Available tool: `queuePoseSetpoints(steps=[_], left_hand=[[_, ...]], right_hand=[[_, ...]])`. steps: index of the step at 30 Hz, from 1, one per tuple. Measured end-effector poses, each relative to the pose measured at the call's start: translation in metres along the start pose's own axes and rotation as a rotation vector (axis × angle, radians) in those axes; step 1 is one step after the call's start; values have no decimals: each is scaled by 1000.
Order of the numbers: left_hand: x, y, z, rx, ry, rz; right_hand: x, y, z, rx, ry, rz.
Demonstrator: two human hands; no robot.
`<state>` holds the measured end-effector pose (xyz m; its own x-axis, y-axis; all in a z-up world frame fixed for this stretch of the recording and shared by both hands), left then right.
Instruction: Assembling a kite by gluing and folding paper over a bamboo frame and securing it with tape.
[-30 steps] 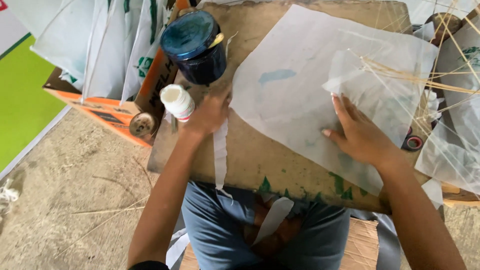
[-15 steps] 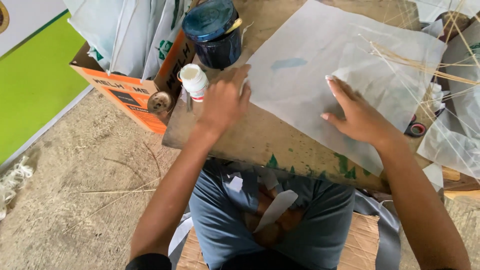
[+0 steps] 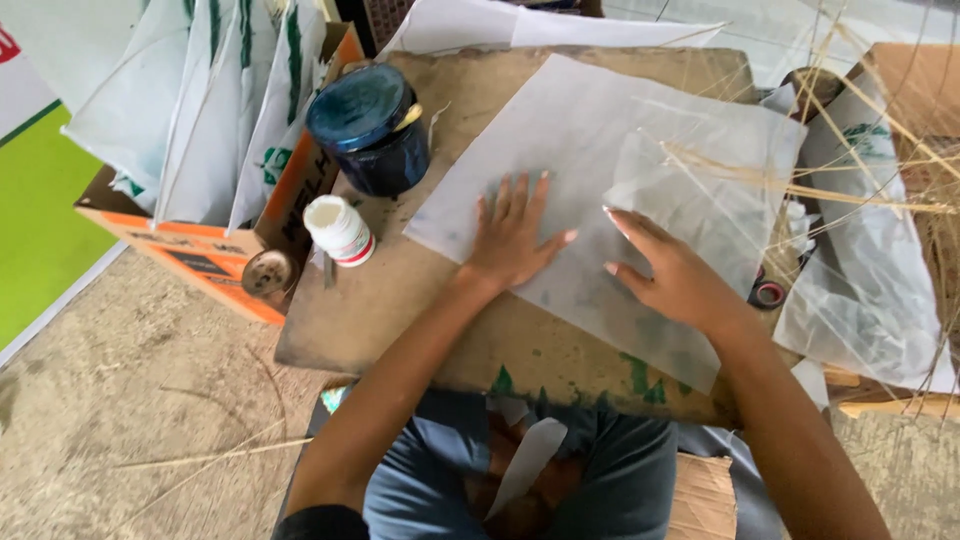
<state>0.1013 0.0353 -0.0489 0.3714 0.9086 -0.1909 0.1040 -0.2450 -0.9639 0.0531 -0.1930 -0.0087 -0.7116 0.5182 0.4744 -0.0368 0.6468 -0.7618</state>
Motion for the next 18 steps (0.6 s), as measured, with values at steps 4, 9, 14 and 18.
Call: queuePoseSetpoints(steps=[4, 9, 14, 18], left_hand=[[16, -8, 13, 103, -21, -55], [28, -32, 45, 261, -37, -116], [18, -48, 67, 370, -79, -80], [7, -58, 62, 379, -58, -21]], right_hand=[[-16, -1, 4, -31, -21, 0], [-18, 1, 5, -1, 46, 88], [-13, 6, 5, 75, 174, 78], [-16, 6, 3, 119, 258, 121]])
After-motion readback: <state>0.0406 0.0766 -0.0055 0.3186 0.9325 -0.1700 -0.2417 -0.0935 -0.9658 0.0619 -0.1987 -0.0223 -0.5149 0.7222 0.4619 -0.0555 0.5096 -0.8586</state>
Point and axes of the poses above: each hand's wrist, its own z-axis away from the middle knuckle, its own y-axis out of the palm, x = y × z, the point moved 2 cm from there along -z, towards the middle knuckle, and after that the axes turned 7 degrees about -z, right-handed, at the moved point
